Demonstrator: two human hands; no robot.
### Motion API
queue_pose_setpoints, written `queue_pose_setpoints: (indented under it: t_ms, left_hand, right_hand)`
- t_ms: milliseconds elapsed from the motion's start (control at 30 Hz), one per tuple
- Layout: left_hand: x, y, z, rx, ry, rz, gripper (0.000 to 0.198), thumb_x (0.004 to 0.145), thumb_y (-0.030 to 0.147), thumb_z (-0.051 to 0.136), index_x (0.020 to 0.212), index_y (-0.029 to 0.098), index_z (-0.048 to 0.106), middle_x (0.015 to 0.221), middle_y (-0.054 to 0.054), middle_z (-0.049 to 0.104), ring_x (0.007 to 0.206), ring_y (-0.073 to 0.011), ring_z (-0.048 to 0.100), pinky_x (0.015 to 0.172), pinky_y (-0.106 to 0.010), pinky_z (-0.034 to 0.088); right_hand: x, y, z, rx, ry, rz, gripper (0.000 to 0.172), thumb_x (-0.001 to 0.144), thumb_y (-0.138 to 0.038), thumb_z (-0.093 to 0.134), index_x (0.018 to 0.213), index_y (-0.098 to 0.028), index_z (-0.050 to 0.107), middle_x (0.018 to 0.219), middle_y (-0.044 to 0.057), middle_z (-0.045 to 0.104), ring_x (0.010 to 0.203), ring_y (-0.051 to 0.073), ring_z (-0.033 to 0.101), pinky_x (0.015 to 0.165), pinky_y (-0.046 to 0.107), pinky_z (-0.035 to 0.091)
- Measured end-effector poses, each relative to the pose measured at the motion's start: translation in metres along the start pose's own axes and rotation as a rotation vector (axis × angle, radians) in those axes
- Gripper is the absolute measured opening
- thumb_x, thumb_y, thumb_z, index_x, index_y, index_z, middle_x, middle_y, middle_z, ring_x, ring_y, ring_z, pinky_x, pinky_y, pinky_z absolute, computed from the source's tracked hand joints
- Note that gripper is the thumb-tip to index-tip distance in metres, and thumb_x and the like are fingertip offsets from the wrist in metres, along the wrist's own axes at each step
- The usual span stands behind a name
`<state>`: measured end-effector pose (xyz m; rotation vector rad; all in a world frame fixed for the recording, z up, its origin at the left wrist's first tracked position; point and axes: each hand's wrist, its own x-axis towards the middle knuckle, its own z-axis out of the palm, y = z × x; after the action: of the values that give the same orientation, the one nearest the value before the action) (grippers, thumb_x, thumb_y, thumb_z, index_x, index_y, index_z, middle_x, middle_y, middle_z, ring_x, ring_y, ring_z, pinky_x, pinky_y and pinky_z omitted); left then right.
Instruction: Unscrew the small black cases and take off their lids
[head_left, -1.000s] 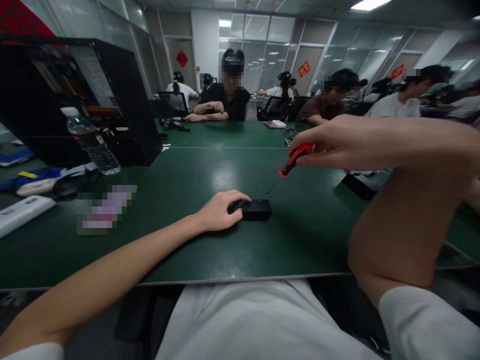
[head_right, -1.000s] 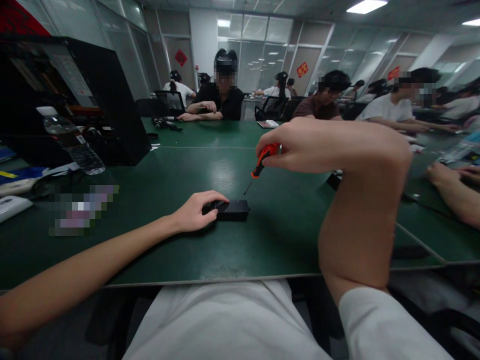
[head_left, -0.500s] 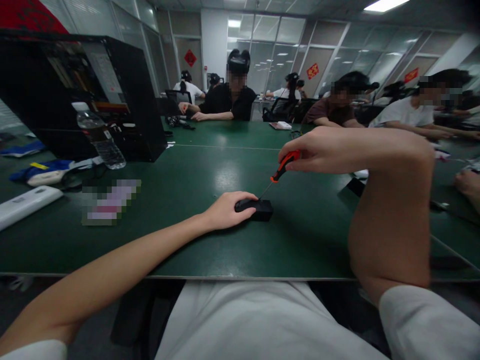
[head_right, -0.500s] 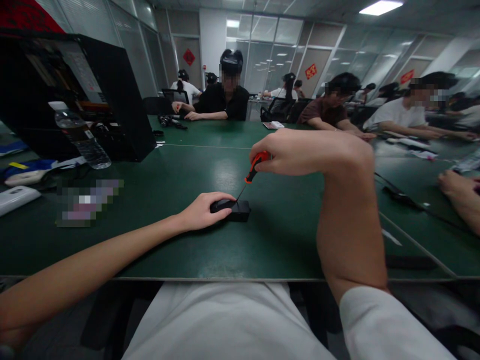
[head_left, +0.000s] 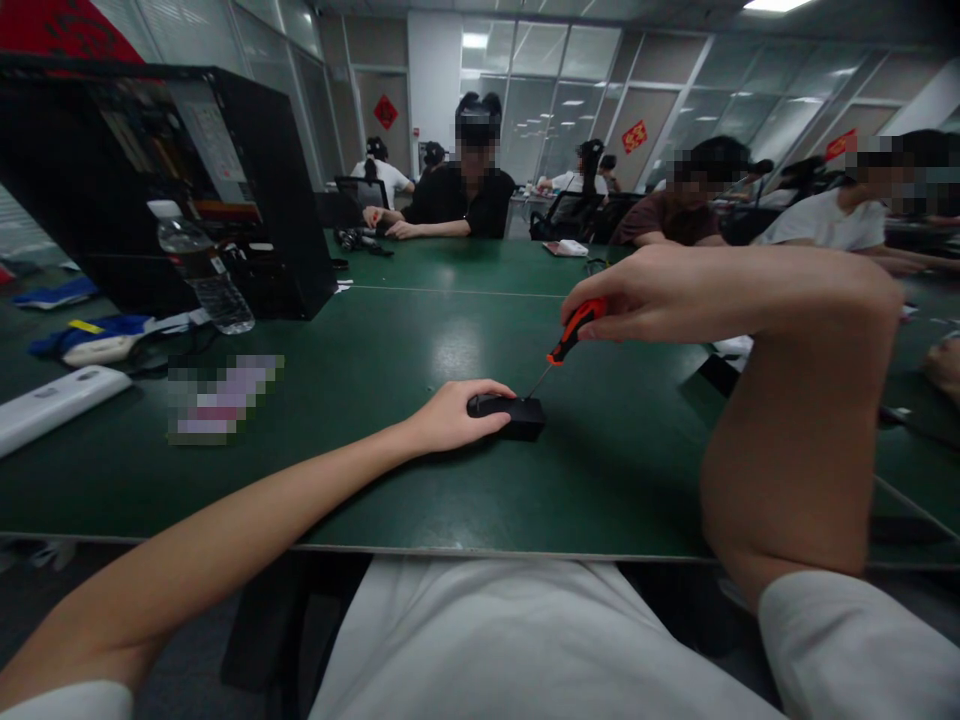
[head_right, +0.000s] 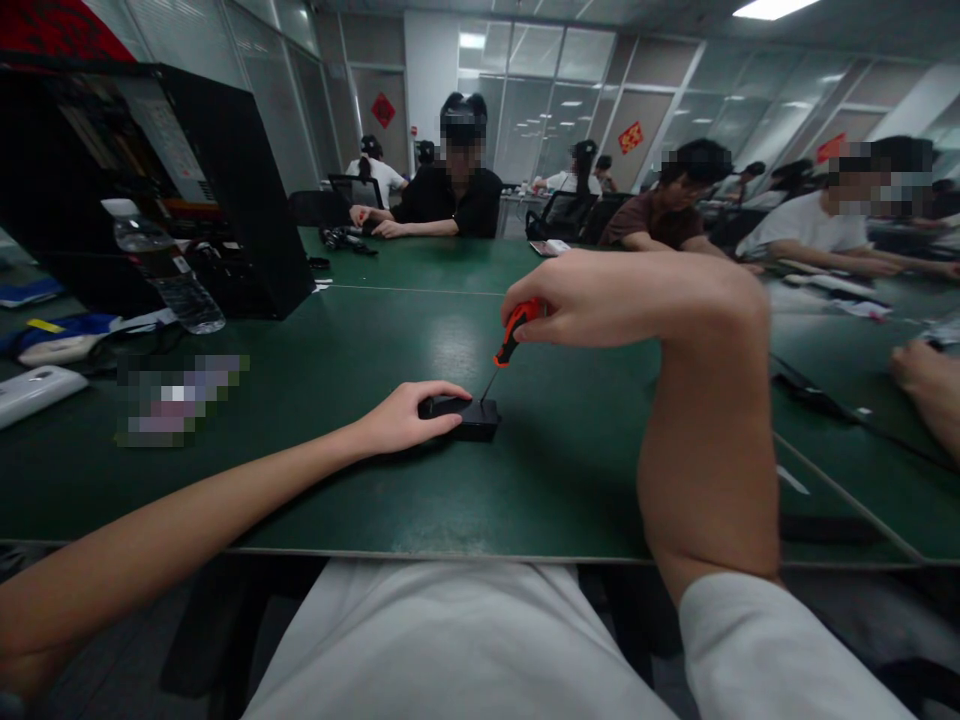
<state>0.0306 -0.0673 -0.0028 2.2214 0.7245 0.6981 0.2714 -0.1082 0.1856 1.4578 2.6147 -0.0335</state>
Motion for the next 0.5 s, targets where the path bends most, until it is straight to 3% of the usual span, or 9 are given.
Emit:
queue_pose_setpoints:
  t_ms: [100,500]
  left_hand:
    - [0.0000,-0.0008,-0.0013,-0.014,-0.017,0.003,0.034,0.090,0.033,0.066,0.120,0.018,0.071,0.119,-0.006,0.075,0.105,-0.0235,0.070,0.097,-0.035,0.050]
    - [0.0001,-0.0005,-0.0014,-0.014,-0.037,0.014,0.034,0.091,0.032,0.065,0.122,0.018,0.069,0.121,-0.006,0.074,0.107,-0.0226,0.069,0.097,-0.033,0.049]
  right_hand:
    - [-0.0009,-0.0042,-0.0012,-0.025,-0.005,0.057,0.030,0.093,-0.034,0.049,0.113,-0.028,0.071,0.098,0.005,0.075,0.075,0.020,0.064,0.066,0.032,0.043]
    - [0.0002,-0.0021,0.0028,-0.022,0.051,0.019,0.028,0.092,-0.037,0.052,0.106,-0.025,0.073,0.086,0.006,0.075,0.065,0.019,0.060,0.061,0.032,0.039]
